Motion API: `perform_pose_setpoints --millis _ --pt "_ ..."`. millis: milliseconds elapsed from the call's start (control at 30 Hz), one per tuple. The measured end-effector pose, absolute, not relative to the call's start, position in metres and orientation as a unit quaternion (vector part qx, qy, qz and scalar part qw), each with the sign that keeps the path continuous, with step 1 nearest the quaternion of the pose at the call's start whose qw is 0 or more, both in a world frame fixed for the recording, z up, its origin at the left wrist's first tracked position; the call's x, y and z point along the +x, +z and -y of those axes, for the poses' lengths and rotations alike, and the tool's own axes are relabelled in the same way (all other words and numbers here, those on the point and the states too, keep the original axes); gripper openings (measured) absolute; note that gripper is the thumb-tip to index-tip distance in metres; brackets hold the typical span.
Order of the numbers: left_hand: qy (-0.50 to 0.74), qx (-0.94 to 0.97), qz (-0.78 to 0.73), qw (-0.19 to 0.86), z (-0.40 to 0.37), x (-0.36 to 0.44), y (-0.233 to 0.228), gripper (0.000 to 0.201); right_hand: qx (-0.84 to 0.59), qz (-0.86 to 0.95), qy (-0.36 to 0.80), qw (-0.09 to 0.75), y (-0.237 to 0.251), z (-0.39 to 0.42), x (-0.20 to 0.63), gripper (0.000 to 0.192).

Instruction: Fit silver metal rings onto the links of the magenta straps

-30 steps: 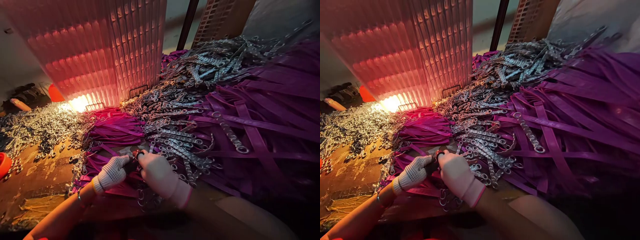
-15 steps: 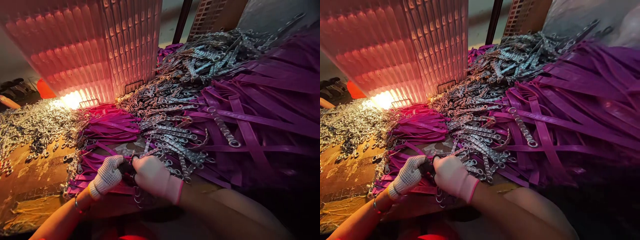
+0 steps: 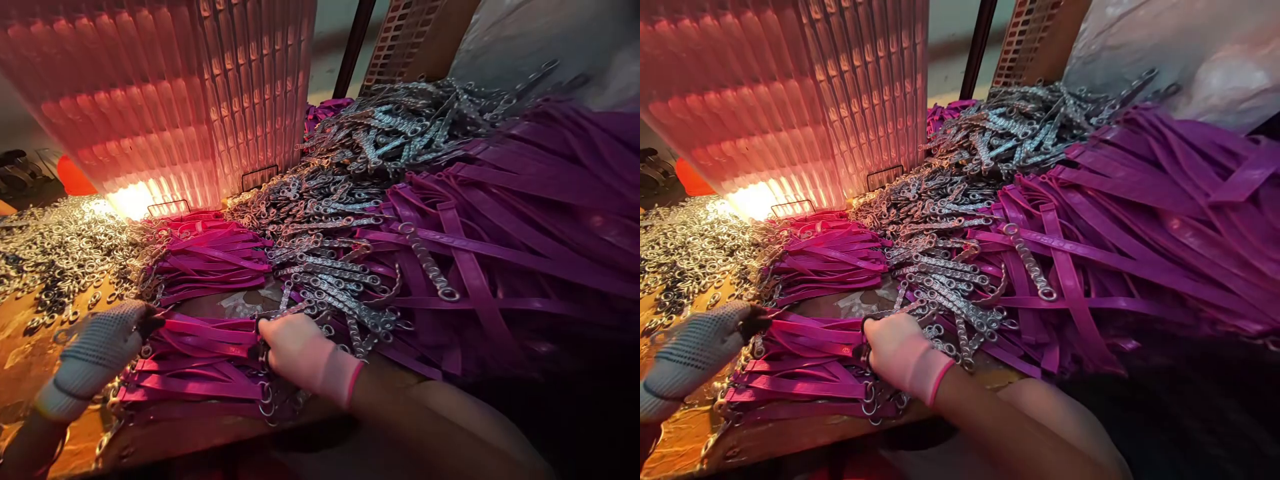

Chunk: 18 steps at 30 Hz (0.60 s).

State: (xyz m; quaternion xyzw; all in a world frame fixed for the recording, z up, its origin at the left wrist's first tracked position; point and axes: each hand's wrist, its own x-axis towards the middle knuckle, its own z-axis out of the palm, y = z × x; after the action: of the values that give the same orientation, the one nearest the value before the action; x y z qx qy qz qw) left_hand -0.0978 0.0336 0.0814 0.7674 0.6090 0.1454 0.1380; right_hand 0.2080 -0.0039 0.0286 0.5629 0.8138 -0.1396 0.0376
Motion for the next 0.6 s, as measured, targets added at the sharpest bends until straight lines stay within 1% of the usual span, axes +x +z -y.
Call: perform_pose_setpoints --millis 100,167,233,267,333,400,467,500,533,600 --pt "0.182 0.738 -0.608 0.23 -0.022 -0.094 0.06 0.033 0.564 -0.818 -0.109 0.031 0.029 -0.015 0.224 0.018" --pt "0.238 0.67 -0.602 0.362 -0.014 -0.077 0.048 0.038 0.627 -0.778 -0.037 0.004 0.029 -0.033 0.244 0.022" --pt "0.291 0.56 -0.568 0.528 -0.009 -0.056 0.043 0.041 0.677 -0.735 0.037 -0.004 0.023 -0.05 0.264 0.025" --pt "0.32 0.498 -0.537 0.6 -0.008 -0.045 0.042 0.043 0.687 -0.725 0.055 0.0 0.018 -0.057 0.272 0.026" --pt "0.366 0.389 -0.471 0.702 -0.01 -0.025 0.042 0.046 0.687 -0.723 0.065 0.002 0.006 -0.066 0.284 0.029" --pt "0.391 0.31 -0.419 0.758 -0.012 -0.011 0.042 0.048 0.686 -0.724 0.066 0.002 -0.006 -0.069 0.29 0.029" --pt "0.41 0.267 -0.389 0.78 -0.013 -0.002 0.039 0.049 0.7 -0.71 0.075 -0.022 -0.013 -0.069 0.292 0.028" --pt "0.42 0.257 -0.383 0.782 -0.012 0.002 0.038 0.05 0.707 -0.701 0.074 -0.059 -0.014 -0.067 0.291 0.027" --pt "0.433 0.253 -0.379 0.778 -0.011 0.005 0.036 0.051 0.706 -0.696 0.056 -0.116 -0.013 -0.064 0.288 0.027" --pt "0.46 0.247 -0.378 0.765 -0.007 0.011 0.032 0.053 0.668 -0.696 -0.04 -0.26 -0.007 -0.054 0.275 0.027"
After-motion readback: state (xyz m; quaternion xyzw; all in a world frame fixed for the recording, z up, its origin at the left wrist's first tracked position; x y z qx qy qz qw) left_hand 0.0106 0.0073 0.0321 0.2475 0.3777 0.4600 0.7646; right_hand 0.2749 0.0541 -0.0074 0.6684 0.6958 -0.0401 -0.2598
